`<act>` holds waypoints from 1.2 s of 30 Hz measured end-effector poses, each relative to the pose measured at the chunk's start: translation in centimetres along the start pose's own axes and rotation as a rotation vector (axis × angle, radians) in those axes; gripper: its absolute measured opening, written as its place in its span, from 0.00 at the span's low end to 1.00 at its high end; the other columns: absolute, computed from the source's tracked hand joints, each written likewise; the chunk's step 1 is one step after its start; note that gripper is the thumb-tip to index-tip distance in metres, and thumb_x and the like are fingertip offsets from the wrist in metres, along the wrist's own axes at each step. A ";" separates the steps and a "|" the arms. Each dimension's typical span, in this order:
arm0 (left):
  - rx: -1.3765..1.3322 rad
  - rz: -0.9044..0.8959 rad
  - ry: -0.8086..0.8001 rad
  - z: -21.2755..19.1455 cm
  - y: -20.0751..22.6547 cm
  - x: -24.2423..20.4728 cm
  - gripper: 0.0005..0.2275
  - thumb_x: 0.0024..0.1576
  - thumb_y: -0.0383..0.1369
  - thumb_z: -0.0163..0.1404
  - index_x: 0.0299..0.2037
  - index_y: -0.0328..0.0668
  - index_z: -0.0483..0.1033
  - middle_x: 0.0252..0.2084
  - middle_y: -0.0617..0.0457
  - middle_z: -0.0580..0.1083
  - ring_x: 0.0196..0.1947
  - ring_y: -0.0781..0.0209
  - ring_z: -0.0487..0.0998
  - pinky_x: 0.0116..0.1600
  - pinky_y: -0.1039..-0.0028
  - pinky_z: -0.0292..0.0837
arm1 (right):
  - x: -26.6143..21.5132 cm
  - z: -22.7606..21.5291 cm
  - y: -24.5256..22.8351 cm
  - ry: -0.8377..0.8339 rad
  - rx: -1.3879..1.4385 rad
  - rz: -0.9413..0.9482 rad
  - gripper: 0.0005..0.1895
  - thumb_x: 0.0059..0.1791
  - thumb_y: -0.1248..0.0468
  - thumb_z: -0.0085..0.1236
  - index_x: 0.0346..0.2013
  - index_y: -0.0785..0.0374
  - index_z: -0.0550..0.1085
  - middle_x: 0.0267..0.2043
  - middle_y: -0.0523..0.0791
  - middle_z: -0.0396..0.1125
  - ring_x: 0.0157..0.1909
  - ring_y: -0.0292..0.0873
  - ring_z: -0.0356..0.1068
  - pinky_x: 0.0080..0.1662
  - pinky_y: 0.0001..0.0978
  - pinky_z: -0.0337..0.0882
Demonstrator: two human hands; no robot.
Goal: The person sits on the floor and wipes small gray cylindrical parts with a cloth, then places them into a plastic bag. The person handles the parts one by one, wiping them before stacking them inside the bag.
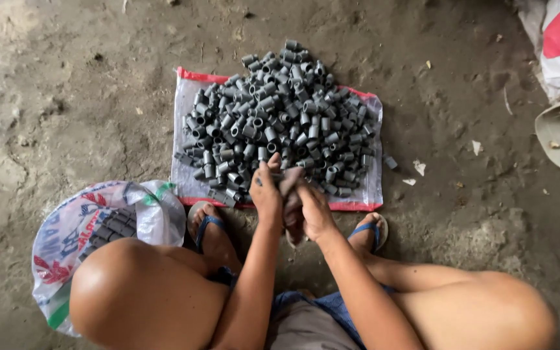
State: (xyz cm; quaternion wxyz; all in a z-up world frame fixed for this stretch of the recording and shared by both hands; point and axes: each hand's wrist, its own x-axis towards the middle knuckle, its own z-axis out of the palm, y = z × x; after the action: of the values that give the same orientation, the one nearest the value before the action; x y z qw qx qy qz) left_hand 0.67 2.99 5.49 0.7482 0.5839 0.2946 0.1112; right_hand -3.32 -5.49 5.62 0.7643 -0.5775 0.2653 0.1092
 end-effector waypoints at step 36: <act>-0.494 -0.551 -0.444 -2.1 -3.8 2.4 0.12 0.60 0.50 0.51 0.33 0.55 0.75 0.40 0.63 0.79 0.53 0.58 0.81 0.68 0.61 0.74 | 1.4 -2.7 -1.1 -0.066 -0.425 -0.038 0.28 0.39 0.50 0.57 0.53 0.52 0.74 0.47 0.41 0.71 0.51 0.41 0.69 0.50 0.32 0.66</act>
State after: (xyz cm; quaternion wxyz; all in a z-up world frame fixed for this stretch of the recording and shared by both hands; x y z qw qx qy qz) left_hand 0.71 4.77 0.87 0.9125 0.2968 0.2358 -0.1539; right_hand -2.38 -8.57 5.24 0.6356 -0.7267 0.2001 0.1670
